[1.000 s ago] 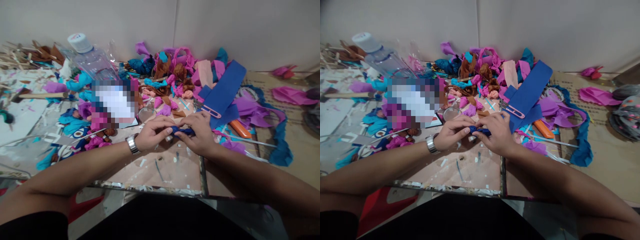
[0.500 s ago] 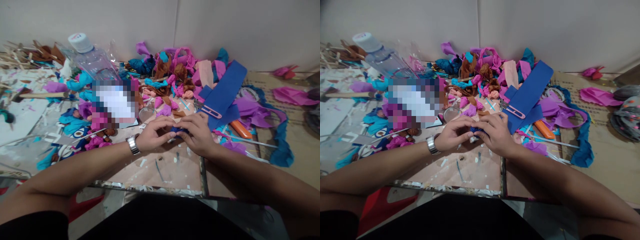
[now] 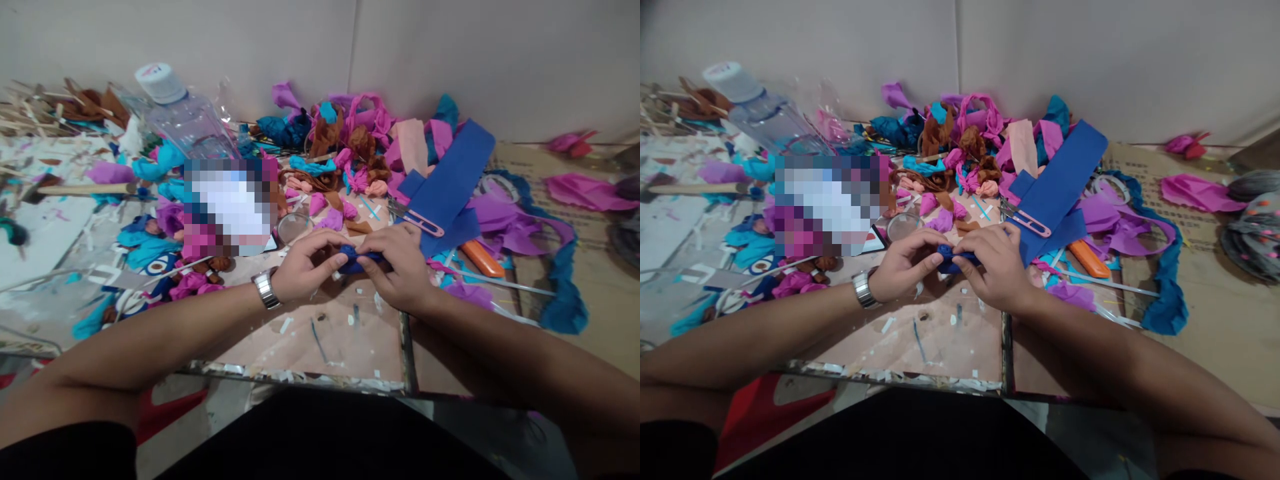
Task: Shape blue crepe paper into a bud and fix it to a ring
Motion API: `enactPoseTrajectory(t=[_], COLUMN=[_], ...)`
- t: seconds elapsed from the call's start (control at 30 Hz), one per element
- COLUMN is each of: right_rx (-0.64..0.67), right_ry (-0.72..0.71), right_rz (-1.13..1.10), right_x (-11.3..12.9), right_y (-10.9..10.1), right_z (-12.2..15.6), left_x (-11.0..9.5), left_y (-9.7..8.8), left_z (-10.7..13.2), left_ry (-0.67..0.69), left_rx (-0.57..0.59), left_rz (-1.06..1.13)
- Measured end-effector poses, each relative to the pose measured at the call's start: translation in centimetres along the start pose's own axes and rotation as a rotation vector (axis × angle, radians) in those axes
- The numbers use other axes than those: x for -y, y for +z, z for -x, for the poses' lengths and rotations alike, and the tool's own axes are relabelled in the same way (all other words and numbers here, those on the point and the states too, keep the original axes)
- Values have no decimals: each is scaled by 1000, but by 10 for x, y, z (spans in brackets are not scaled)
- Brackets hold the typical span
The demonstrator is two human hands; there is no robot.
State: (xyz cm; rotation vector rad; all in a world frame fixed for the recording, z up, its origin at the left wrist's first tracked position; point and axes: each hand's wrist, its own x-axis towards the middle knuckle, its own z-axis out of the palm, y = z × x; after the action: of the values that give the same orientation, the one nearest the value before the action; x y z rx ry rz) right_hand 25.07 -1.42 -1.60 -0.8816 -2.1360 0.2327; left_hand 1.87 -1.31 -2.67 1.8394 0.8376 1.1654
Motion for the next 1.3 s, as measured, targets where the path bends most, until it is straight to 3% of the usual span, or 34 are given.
enactPoseTrajectory(t=[0.43, 0.63, 0.73, 1.0, 1.3], right_rx=[11, 131, 128, -94, -100], right_ry=[38, -13, -35, 79, 56], right_rz=[-21, 49, 55, -48, -74], right_x=[2, 2, 2, -1, 0], right_y=[0, 1, 2, 3, 2], right_z=[0, 1, 2, 1, -1], left_x=[-3, 0, -1, 0, 1], left_y=[2, 2, 2, 4, 3], left_z=[-1, -1, -1, 1, -2], left_ry=[56, 67, 72, -134, -155], left_rx=[56, 100, 104, -85, -167], left_rz=[-59, -56, -32, 175, 121])
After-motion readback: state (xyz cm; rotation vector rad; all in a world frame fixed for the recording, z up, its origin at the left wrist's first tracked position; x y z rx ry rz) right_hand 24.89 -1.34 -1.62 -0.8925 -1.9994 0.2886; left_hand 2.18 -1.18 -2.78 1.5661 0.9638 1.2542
